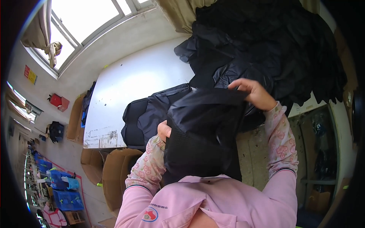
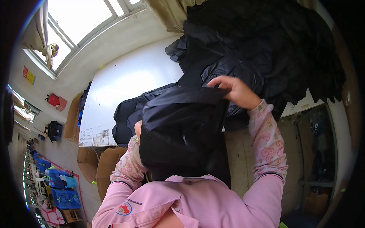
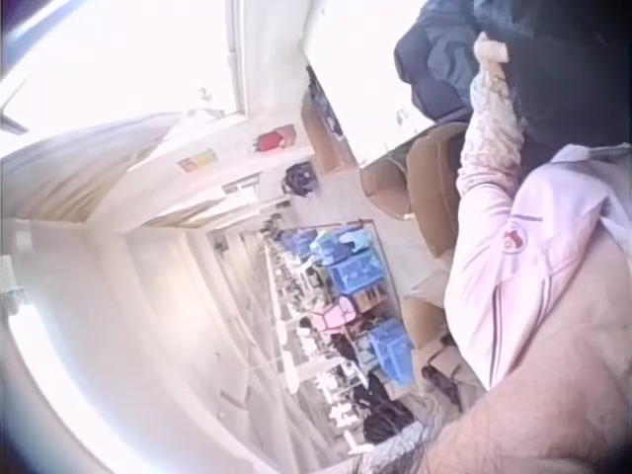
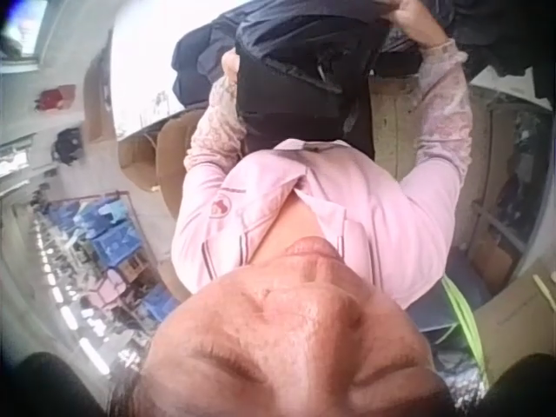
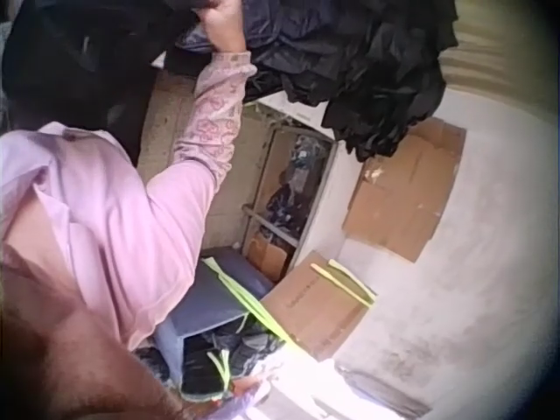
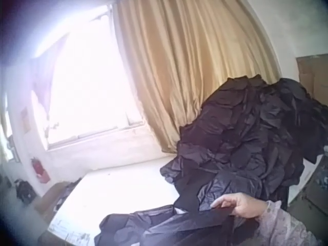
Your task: Inspecting and sorting black fabric garment pieces in a manufacturing facility.
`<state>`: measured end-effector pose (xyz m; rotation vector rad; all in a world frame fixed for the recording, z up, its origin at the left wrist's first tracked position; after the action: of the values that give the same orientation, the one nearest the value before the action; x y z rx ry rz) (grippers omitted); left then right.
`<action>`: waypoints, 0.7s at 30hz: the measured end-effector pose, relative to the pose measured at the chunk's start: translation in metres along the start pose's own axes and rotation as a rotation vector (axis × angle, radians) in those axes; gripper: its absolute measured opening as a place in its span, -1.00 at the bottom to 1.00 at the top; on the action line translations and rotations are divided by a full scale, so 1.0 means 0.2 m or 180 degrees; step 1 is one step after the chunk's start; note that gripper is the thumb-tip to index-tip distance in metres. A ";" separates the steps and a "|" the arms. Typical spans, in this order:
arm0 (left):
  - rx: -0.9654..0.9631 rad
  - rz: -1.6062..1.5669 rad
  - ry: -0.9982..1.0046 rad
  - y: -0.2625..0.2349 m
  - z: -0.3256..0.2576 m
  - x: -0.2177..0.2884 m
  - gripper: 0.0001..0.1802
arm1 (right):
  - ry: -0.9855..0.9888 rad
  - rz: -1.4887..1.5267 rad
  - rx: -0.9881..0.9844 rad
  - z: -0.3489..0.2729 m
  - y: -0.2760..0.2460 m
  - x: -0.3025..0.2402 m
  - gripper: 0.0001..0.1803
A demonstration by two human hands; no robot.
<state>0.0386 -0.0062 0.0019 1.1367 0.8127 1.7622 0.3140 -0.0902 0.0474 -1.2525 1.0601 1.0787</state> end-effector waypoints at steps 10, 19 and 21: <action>0.0977 0.1342 -0.0018 0.12 0.13 0.02 -0.55 | -0.1910 -0.1918 0.1597 -0.23 0.25 -0.75 -0.44; 0.2676 0.1754 0.0509 0.11 0.15 0.09 -0.60 | -0.1463 -0.2340 0.1127 -0.14 0.47 -0.56 -0.83; 0.2120 0.1820 0.0952 0.17 0.12 0.18 -0.62 | -0.1278 -0.2258 0.0981 -0.14 0.43 -0.54 -0.86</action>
<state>0.0433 0.0143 0.0537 1.6811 1.4318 2.2410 0.2106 -0.1192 0.1369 -0.9839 0.3928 0.5509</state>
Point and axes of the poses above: each hand's wrist, its own z-axis towards the middle knuckle, its own y-axis out of the palm, x = y × z, the point moved 6 cm from there along z, towards the middle knuckle, and after that the axes turned 1 degree about y, right-handed, at the moved point
